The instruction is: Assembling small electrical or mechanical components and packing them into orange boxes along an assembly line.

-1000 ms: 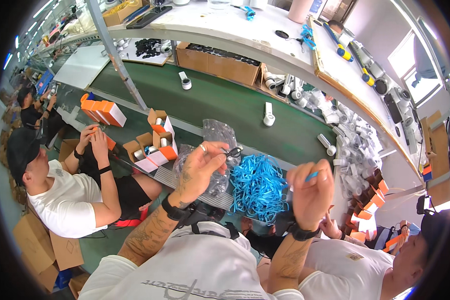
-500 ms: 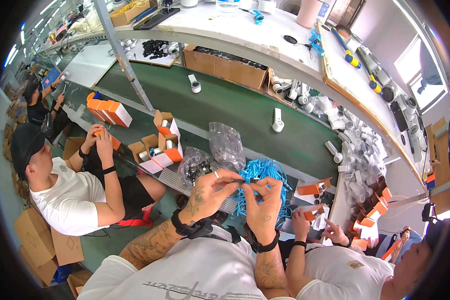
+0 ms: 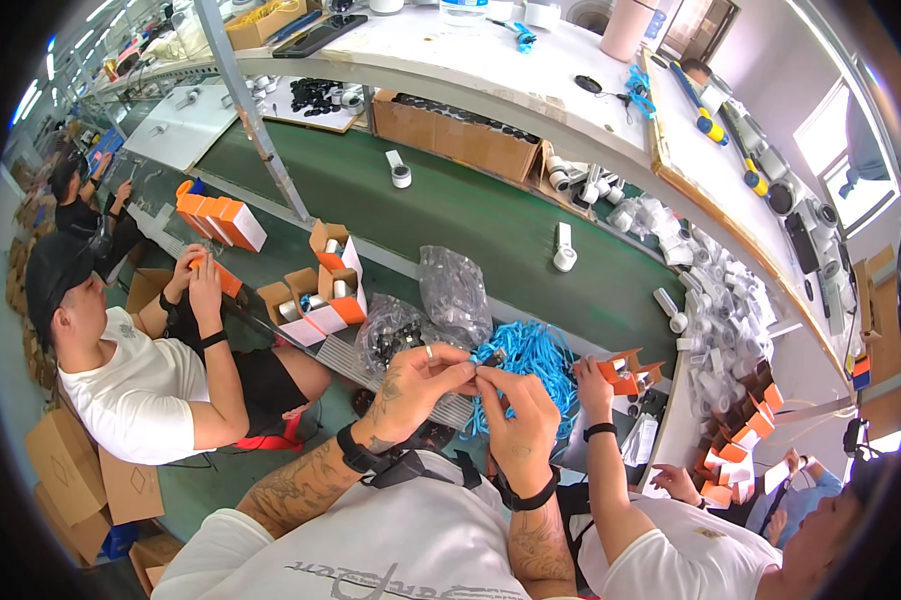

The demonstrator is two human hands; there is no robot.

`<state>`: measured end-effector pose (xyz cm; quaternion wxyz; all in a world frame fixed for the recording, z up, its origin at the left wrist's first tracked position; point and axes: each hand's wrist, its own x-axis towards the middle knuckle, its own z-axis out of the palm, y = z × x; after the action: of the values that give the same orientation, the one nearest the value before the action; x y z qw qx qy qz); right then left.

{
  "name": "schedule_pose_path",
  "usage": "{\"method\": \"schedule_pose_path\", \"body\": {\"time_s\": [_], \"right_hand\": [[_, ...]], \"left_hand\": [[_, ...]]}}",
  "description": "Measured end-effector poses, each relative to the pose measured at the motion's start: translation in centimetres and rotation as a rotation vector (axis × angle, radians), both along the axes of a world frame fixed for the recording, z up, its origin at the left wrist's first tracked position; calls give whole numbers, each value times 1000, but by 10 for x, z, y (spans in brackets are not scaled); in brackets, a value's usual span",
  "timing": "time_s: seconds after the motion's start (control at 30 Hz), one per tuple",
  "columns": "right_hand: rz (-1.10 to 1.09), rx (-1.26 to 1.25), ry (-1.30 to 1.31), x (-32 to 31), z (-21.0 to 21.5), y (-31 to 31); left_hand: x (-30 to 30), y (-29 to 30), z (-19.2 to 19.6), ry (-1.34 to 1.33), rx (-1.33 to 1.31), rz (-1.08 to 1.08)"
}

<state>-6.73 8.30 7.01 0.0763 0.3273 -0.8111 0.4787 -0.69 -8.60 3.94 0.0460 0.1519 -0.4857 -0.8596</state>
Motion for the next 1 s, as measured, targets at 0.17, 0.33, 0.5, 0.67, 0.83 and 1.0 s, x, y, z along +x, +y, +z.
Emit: {"method": "schedule_pose_path", "body": {"time_s": [0.17, 0.33, 0.5, 0.67, 0.83, 1.0], "right_hand": [[-1, -221, -229, 4, -20, 3], [225, 100, -479, -33, -16, 31], [224, 252, -279, -26, 10, 19], [395, 179, -350, -25, -42, 42], [236, 418, -293, -8, -5, 34], [488, 286, -705, -8, -40, 38]], "left_hand": [[1, -5, -1, 16, 68, 40], [5, -24, 15, 24, -137, -472], [7, -13, -1, 120, -1051, -230], [6, -27, 19, 2, -534, -246], [10, -23, -13, 178, -1092, -235], [16, -31, -5, 82, -229, -433]]}}
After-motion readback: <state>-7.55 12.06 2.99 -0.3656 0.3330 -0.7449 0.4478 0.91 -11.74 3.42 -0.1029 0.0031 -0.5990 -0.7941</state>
